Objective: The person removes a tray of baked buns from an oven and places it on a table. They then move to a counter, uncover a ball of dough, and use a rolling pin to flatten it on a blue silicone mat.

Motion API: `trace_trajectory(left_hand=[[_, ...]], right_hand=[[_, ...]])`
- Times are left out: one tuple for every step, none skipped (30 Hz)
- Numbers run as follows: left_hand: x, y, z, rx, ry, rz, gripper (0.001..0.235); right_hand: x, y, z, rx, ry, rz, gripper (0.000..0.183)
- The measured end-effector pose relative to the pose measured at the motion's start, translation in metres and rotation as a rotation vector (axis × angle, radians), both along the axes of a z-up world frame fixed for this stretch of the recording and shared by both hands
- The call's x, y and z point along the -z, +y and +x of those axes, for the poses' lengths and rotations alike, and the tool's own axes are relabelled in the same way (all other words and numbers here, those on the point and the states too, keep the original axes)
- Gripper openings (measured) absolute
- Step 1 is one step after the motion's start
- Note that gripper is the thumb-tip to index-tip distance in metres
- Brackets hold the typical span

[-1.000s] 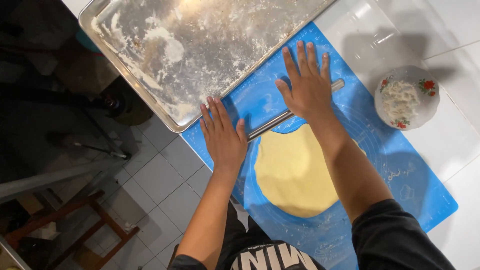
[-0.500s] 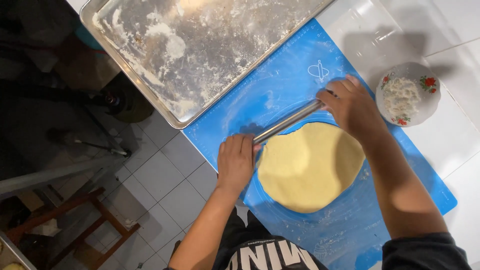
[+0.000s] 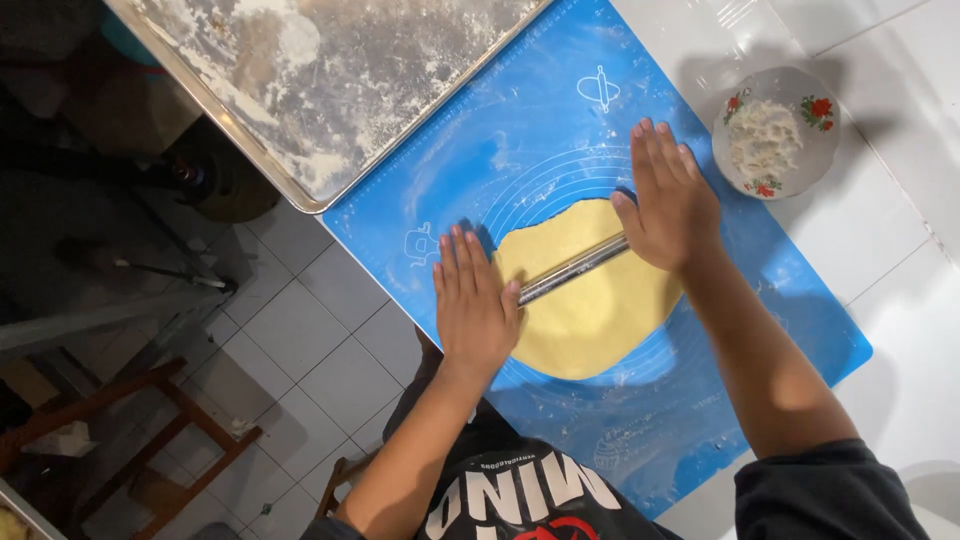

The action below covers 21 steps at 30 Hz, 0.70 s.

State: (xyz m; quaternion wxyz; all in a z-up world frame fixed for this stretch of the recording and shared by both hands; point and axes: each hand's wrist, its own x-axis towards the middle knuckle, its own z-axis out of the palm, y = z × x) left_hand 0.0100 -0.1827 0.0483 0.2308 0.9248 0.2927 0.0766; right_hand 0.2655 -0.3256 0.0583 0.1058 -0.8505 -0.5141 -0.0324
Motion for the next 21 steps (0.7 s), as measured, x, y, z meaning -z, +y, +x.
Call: trace_trajectory(left_hand=[[0.004, -0.016, -0.008, 0.002, -0.007, 0.036, 0.074], [0.0, -0.03, -0.013, 0.003, -0.008, 0.032, 0.074], [-0.005, -0.043, -0.018, 0.0, -0.038, 0.032, 0.072], [-0.009, -0.056, -0.025, -0.005, -0.066, 0.036, 0.069], [-0.004, -0.061, -0.031, -0.005, -0.065, 0.035, 0.069], [0.002, -0.065, -0.037, 0.007, -0.061, 0.015, 0.073], [0.007, -0.069, -0.042, 0.018, -0.058, -0.005, 0.078], [0.0, -0.063, -0.042, 0.02, -0.067, 0.001, 0.078], [-0.006, -0.057, -0.042, 0.004, -0.082, -0.052, 0.079], [-0.013, -0.048, -0.04, -0.017, -0.099, -0.101, 0.081], [-0.014, -0.03, -0.023, -0.018, -0.11, -0.092, 0.081], [-0.018, -0.021, -0.017, -0.025, -0.111, -0.065, 0.078], [-0.019, -0.012, -0.01, -0.032, -0.112, -0.039, 0.075], [-0.008, -0.01, -0.008, -0.028, -0.11, -0.04, 0.075], [0.002, -0.007, -0.006, -0.068, -0.097, -0.041, 0.075], [0.012, 0.0, 0.0, -0.11, -0.09, -0.037, 0.075], [0.012, -0.006, -0.004, -0.107, -0.095, -0.032, 0.075], [0.012, -0.011, -0.007, -0.1, -0.096, -0.066, 0.075], [0.013, -0.017, -0.009, -0.094, -0.097, -0.1, 0.076], [0.011, -0.021, -0.011, -0.094, -0.093, -0.107, 0.076], [0.009, -0.026, -0.012, -0.086, -0.094, -0.063, 0.073]], right_hand=[[0.004, -0.015, -0.005, -0.003, 0.0, -0.011, 0.07], [0.001, -0.027, -0.01, -0.002, -0.001, -0.015, 0.07], [-0.001, -0.04, -0.016, 0.016, 0.005, -0.024, 0.068], [-0.003, -0.051, -0.024, 0.033, 0.012, -0.031, 0.067], [-0.006, -0.056, -0.028, 0.033, 0.013, -0.031, 0.067], [-0.009, -0.063, -0.031, 0.045, 0.049, -0.021, 0.066], [-0.012, -0.069, -0.035, 0.057, 0.085, -0.01, 0.066], [-0.011, -0.068, -0.034, 0.058, 0.076, -0.004, 0.066], [-0.01, -0.067, -0.032, 0.08, 0.087, -0.03, 0.073], [-0.009, -0.062, -0.028, 0.097, 0.096, -0.052, 0.081], [-0.005, -0.039, -0.013, 0.094, 0.085, -0.042, 0.081], [0.0, -0.028, -0.009, 0.096, 0.009, -0.019, 0.078], [0.006, -0.018, -0.005, 0.096, -0.067, 0.003, 0.075], [0.009, -0.018, -0.005, 0.1, -0.066, 0.002, 0.075], [0.011, -0.018, -0.003, 0.127, -0.01, -0.04, 0.077], [0.012, -0.013, 0.002, 0.152, 0.04, -0.076, 0.08], [0.012, -0.02, -0.005, 0.155, 0.036, -0.071, 0.08], [0.012, -0.027, -0.009, 0.133, -0.023, -0.037, 0.079], [0.013, -0.035, -0.014, 0.111, -0.082, -0.003, 0.079], [0.008, -0.039, -0.016, 0.111, -0.079, -0.01, 0.079], [0.003, -0.044, -0.017, 0.148, 0.027, -0.068, 0.078]])
